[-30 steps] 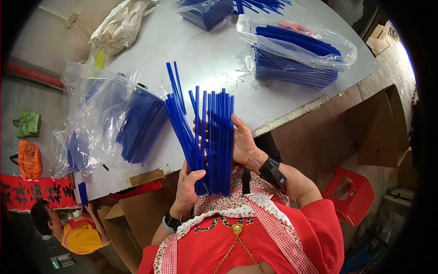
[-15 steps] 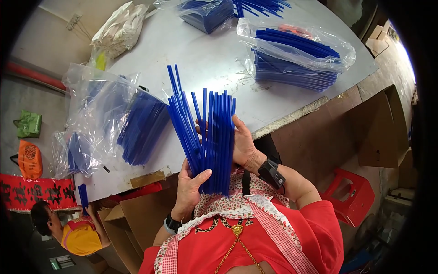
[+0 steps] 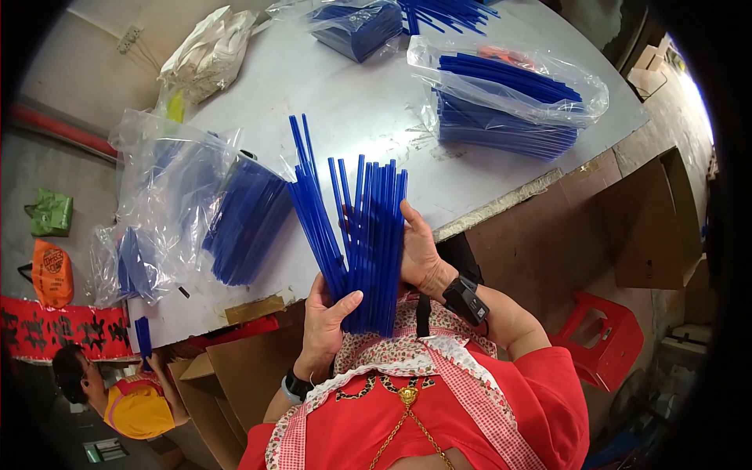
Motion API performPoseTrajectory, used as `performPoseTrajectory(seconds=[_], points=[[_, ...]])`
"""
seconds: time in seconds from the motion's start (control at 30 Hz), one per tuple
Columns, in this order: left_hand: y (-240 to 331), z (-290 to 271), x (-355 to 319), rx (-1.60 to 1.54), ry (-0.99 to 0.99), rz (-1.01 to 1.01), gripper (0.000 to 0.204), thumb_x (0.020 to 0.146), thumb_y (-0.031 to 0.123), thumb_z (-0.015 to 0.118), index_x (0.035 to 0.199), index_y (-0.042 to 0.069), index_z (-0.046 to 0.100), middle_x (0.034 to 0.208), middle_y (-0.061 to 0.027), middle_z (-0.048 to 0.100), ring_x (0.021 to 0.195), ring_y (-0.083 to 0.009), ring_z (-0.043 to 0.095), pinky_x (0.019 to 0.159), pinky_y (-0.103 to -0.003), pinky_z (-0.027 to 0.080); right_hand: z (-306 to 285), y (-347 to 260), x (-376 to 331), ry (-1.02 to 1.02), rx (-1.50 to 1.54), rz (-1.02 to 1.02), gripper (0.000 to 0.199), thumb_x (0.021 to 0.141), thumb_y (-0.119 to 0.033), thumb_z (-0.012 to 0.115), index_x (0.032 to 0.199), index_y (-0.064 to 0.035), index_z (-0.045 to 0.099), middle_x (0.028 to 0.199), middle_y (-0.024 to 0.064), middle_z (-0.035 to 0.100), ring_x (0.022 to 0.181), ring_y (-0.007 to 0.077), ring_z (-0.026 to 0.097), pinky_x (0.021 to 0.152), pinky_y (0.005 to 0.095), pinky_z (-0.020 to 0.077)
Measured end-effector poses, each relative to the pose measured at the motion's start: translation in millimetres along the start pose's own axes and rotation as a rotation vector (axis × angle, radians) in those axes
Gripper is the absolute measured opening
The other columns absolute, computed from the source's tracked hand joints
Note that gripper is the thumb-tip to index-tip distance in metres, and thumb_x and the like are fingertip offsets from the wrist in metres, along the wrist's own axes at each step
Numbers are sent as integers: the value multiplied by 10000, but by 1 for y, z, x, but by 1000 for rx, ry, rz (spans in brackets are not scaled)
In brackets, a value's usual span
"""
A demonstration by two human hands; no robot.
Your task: The person gathers blue plastic straws by hand, aligns them into a bundle, and places the bundle into a plastic bag. They then move the filled plastic bag aside on the table and pick up another bundle of blue plastic straws to repeat the process.
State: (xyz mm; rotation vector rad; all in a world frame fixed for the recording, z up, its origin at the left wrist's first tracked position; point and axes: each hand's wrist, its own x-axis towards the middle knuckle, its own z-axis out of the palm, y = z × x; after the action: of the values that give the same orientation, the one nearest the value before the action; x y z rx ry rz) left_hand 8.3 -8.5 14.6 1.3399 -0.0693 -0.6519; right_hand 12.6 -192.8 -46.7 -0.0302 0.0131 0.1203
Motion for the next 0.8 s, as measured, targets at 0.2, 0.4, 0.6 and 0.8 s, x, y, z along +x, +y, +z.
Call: performPoseTrajectory(seconds=[0.2, 0.4, 0.6, 0.8], points=[[0, -1, -1, -49, 27, -24, 421, 859, 24, 669, 1257, 22, 531, 1131, -65, 636, 1021, -129, 595, 919, -300, 479, 4, -1, -3, 23, 21, 29, 722, 895, -567, 492, 1409, -67, 408, 1436, 165, 423, 1309, 309, 427, 1076, 480, 356], [-3, 4, 0, -63, 80, -2, 433, 847, 75, 702, 1242, 20, 536, 1103, -59, 638, 1012, -127, 594, 895, -290, 484, 9, 6, -1, 6, -83, -41, 665, 913, -515, 496, 1402, -71, 412, 1397, 149, 471, 1269, 284, 469, 1049, 441, 394], [-21, 13, 13, 131, -92, -26, 600, 776, 105, 764, 1283, 9, 457, 1024, -54, 632, 984, -149, 603, 874, -288, 490, 26, 29, 7, 452, -565, -153, 580, 930, -397, 541, 1387, -62, 416, 1351, 147, 512, 1245, 250, 490, 1023, 399, 416], [-12, 4, 17, -22, -193, -282, 635, 726, 65, 770, 1270, 11, 447, 971, -53, 627, 912, -172, 621, 819, -279, 506, 25, 22, 1, 320, -806, -199, 543, 912, -255, 591, 1382, -75, 387, 1440, 164, 395, 1346, 240, 368, 1089, 407, 330]])
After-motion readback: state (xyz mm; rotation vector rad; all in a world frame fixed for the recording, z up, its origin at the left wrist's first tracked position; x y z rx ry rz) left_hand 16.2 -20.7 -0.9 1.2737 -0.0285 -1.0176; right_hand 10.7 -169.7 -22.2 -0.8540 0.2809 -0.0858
